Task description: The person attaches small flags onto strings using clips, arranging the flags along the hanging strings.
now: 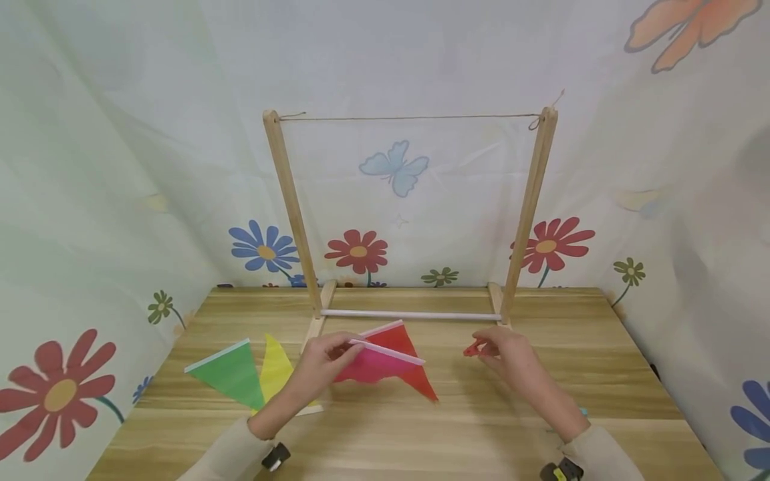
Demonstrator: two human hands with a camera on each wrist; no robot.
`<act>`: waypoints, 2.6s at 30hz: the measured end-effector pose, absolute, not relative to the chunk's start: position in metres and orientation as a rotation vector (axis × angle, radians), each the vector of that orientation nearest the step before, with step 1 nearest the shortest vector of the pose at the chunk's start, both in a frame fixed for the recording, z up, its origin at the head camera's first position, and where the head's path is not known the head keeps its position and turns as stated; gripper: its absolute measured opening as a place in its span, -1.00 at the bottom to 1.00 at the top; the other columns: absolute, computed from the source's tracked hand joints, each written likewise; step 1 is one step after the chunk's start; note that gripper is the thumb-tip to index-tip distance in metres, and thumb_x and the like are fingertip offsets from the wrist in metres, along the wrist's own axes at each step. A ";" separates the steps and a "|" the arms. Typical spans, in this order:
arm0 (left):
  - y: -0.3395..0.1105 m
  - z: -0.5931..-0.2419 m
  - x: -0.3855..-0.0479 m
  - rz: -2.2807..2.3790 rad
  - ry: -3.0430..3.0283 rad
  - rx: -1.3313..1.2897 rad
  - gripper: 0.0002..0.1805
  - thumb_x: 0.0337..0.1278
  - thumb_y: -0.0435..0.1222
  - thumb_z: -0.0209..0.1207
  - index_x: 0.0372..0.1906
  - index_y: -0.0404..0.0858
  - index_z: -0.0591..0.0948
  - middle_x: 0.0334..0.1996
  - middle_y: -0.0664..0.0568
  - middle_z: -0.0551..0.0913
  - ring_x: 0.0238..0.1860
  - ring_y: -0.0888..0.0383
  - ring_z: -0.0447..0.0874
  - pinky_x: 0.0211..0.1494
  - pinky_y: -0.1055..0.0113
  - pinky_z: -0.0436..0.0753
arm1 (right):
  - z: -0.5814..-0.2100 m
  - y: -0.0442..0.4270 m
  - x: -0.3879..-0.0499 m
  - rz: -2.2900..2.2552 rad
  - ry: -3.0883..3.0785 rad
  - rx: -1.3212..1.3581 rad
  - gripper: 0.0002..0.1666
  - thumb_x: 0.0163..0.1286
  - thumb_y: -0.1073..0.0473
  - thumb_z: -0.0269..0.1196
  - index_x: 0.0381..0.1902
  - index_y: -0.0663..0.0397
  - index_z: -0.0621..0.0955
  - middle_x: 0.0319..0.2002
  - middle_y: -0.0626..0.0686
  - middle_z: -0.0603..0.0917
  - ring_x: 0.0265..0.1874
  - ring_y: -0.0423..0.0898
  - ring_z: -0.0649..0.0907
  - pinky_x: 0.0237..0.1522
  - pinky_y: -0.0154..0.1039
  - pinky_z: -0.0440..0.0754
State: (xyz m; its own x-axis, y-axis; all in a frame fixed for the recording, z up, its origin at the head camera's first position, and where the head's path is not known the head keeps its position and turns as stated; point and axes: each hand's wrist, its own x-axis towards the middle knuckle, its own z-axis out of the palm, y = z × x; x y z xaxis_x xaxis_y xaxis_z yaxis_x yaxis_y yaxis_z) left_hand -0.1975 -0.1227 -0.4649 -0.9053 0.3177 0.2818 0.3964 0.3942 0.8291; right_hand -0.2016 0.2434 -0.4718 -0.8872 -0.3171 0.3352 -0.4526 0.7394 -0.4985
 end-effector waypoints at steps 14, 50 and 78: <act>-0.110 -0.459 -0.203 -2.108 -2.378 -0.429 -0.87 0.48 -0.32 0.13 -0.09 -0.26 0.42 0.01 -0.10 0.60 -0.01 -0.01 0.59 -0.04 0.31 0.71 | -0.463 0.235 -0.200 1.000 -2.707 0.633 -0.63 0.19 0.41 0.46 -0.02 0.25 0.67 -0.14 0.08 0.70 -0.23 -0.02 0.77 -0.20 -0.12 0.77; -0.087 -0.439 -0.216 -2.455 -2.034 -0.318 -0.50 0.61 -0.10 -0.05 0.30 -0.41 0.50 0.03 -0.20 0.62 -0.11 0.09 0.65 -0.06 0.31 0.72 | -0.438 0.209 -0.202 1.157 -2.556 0.799 -0.53 0.19 0.42 0.47 0.07 0.24 0.61 -0.16 0.02 0.73 -0.23 -0.11 0.74 -0.15 -0.09 0.77; -0.060 -0.419 -0.223 -2.438 -2.101 -0.415 -0.55 0.63 -0.18 -0.09 0.23 -0.48 0.53 -0.13 -0.13 0.66 -0.22 0.17 0.65 -0.08 0.33 0.72 | -0.392 0.193 -0.218 1.838 -2.383 0.631 -0.47 0.57 0.20 0.16 0.44 0.12 0.41 0.05 0.25 0.59 -0.15 -0.05 0.71 -0.08 -0.22 0.75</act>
State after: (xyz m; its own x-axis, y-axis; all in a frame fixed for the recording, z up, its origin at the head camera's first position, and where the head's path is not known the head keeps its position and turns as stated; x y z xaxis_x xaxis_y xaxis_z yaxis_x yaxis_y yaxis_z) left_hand -0.2230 -0.0597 -0.4185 -0.9621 0.2423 0.1249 0.0877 -0.1586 0.9834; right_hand -0.2179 0.1928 -0.3916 -0.9137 -0.2775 0.2968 -0.3576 0.2022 -0.9117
